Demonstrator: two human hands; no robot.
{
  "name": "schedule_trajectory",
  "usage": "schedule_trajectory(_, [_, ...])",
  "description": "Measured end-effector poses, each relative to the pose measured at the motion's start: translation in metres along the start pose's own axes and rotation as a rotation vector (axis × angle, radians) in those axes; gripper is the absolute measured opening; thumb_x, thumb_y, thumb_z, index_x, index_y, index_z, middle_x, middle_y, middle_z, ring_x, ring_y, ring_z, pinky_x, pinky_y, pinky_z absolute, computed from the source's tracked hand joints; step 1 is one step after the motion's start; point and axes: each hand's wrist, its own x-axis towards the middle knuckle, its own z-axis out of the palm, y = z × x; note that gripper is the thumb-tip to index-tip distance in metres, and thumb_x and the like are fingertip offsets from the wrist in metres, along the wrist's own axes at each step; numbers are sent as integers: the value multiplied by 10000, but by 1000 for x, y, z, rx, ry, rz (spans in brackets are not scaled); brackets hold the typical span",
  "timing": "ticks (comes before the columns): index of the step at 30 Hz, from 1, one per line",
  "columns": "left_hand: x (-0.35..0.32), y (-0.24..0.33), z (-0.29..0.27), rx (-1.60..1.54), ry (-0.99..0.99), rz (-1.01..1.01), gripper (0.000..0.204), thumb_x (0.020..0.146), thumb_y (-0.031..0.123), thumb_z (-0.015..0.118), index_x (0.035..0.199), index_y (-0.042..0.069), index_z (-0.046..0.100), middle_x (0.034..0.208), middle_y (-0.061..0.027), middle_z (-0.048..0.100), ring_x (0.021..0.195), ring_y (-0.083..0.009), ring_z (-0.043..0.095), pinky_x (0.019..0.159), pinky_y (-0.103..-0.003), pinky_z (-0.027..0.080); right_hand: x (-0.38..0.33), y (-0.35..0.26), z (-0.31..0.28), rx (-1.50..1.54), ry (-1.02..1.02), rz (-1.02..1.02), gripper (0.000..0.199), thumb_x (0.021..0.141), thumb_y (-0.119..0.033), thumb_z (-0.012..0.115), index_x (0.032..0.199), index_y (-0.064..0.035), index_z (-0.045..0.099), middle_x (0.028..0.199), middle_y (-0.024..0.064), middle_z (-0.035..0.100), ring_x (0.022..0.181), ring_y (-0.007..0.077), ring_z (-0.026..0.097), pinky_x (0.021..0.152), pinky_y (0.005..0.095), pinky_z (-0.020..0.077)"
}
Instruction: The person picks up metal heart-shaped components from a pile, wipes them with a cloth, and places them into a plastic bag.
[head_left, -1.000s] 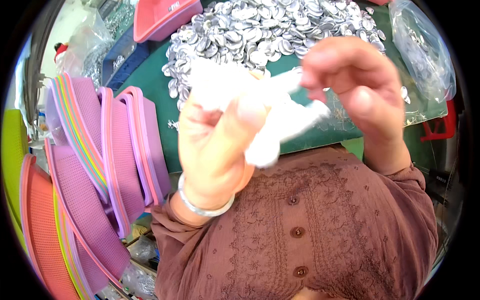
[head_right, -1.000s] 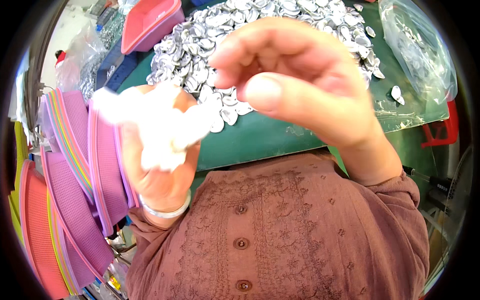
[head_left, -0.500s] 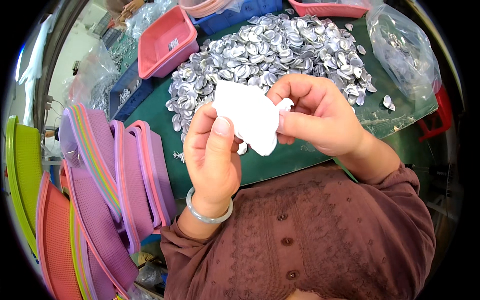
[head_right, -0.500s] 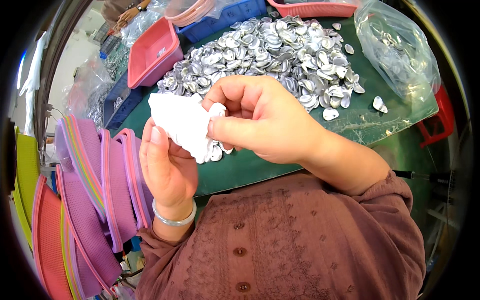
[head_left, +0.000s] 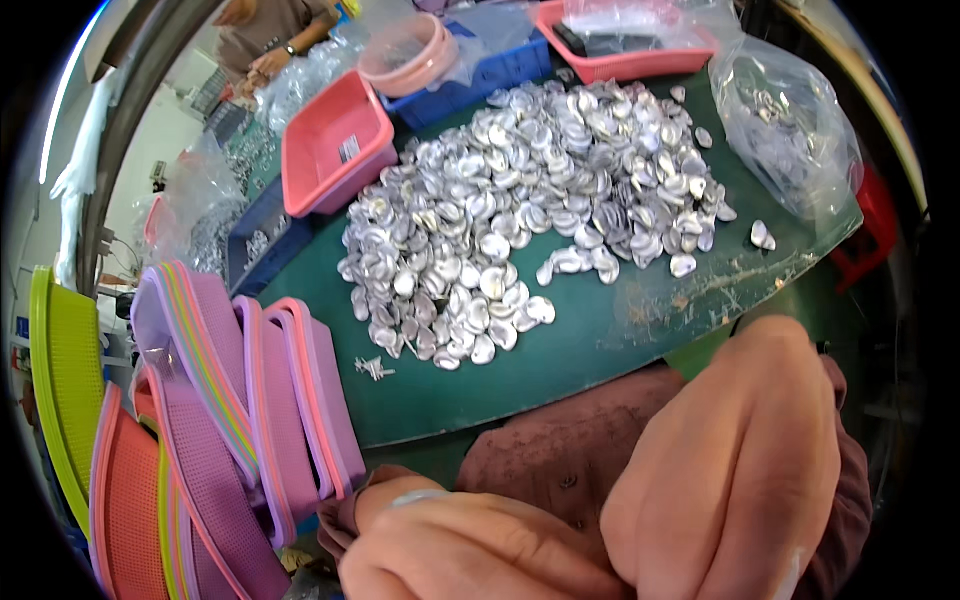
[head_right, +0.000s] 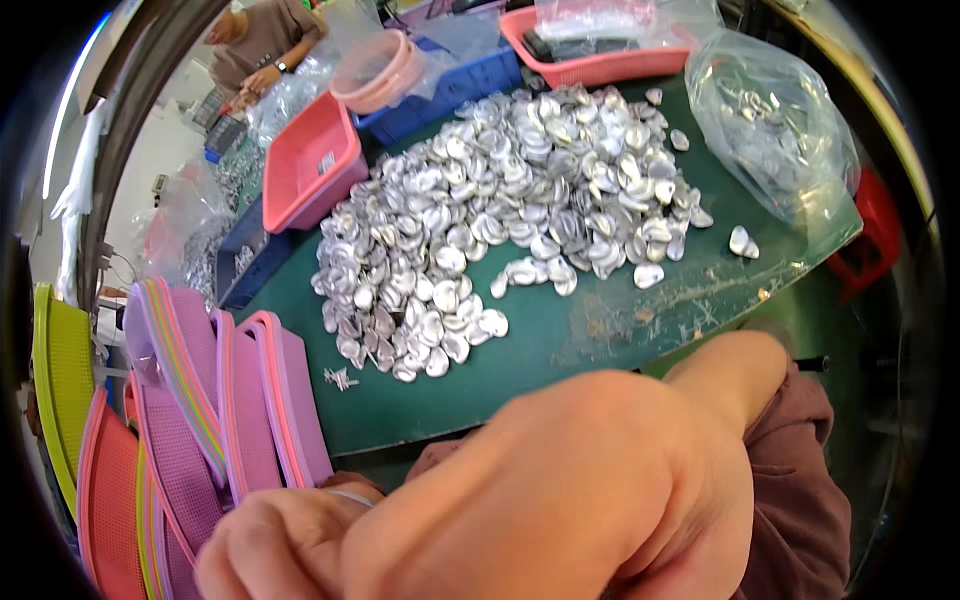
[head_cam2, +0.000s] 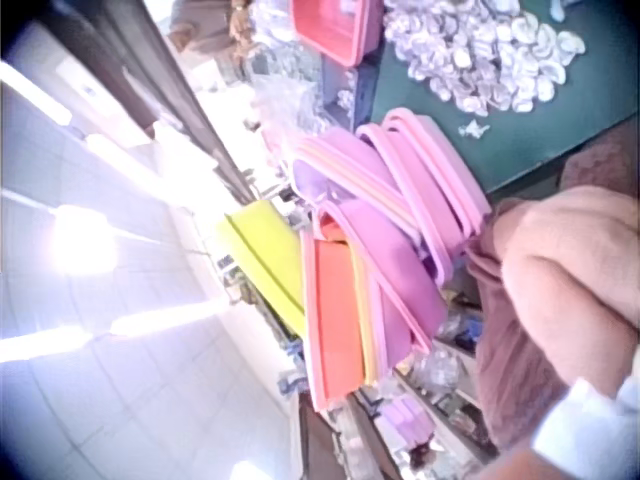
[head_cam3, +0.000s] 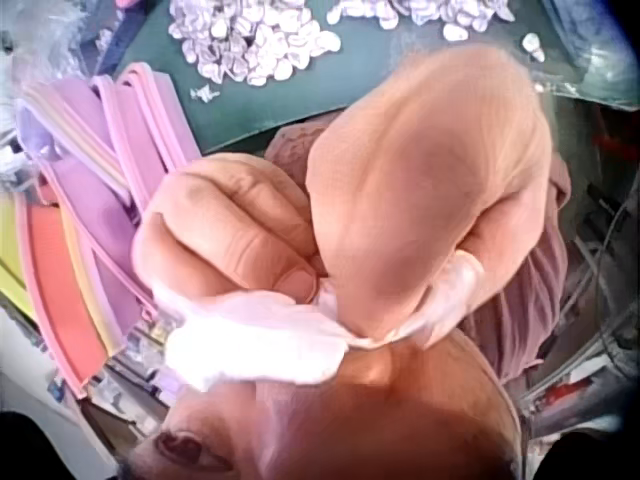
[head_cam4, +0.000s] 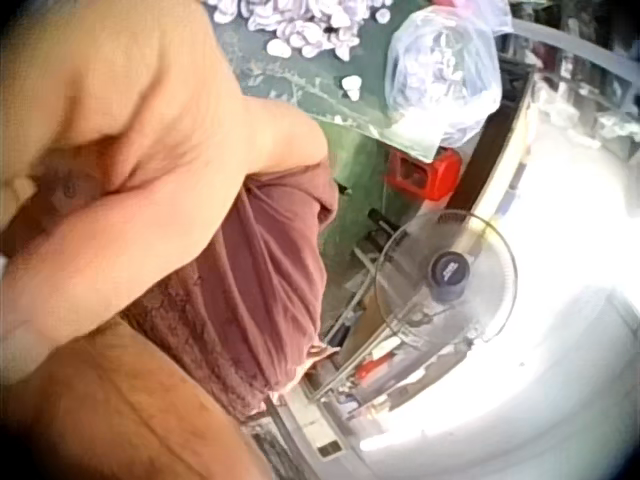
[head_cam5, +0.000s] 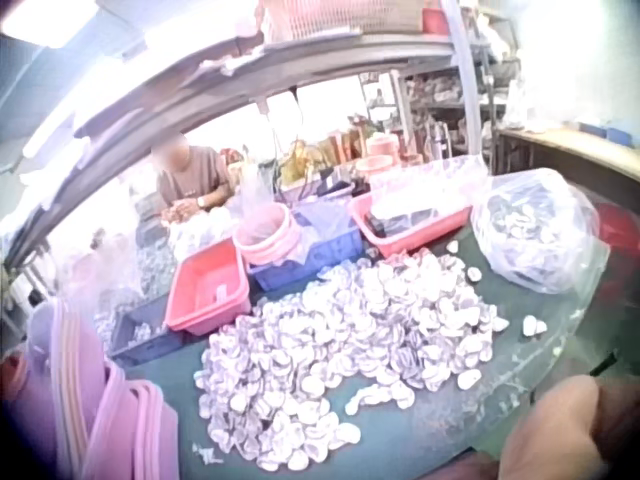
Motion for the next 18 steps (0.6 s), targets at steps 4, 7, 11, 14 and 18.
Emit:
schedule_trajectory(4, [-8,5,3,103,-69,-22,120,806,93,601,881,0,585,907,-204,586,717,-310,584,628,-372,499,-14,-8,24,175,51,-58,112,779,53,531,768,143,598,752,202,523,605,194,481,579,296,400])
schedule_trajectory(7, [-6,-2,8,82,-67,89,122,795,77,603,896,11,588,899,-179,576,728,-288,565,631,-359,486,-7,-14,11,99,-101,-74,95,760,71,542,727,140,598,748,206,520,604,196,468,579,298,401])
schedule_trajectory(11, [-14,-41,34,-30,205,298,129,795,69,592,917,28,584,886,-155,565,731,-274,550,631,-341,474,-6,-20,-3,-248,-126,61,56,745,68,559,718,112,580,747,182,514,613,194,468,579,287,400])
schedule_trajectory(14, [-17,-48,37,-15,282,267,118,793,62,585,905,29,573,871,-149,561,714,-266,544,625,-330,470,-14,-30,-11,-551,-53,148,34,734,66,571,711,91,568,746,165,510,619,192,468,579,279,399])
schedule_trajectory(18, [-17,-55,34,44,346,271,103,791,52,575,890,31,558,852,-142,556,692,-257,536,616,-316,465,-18,-37,-16,-743,1,211,41,719,63,587,702,62,550,745,141,504,628,190,468,579,268,397])
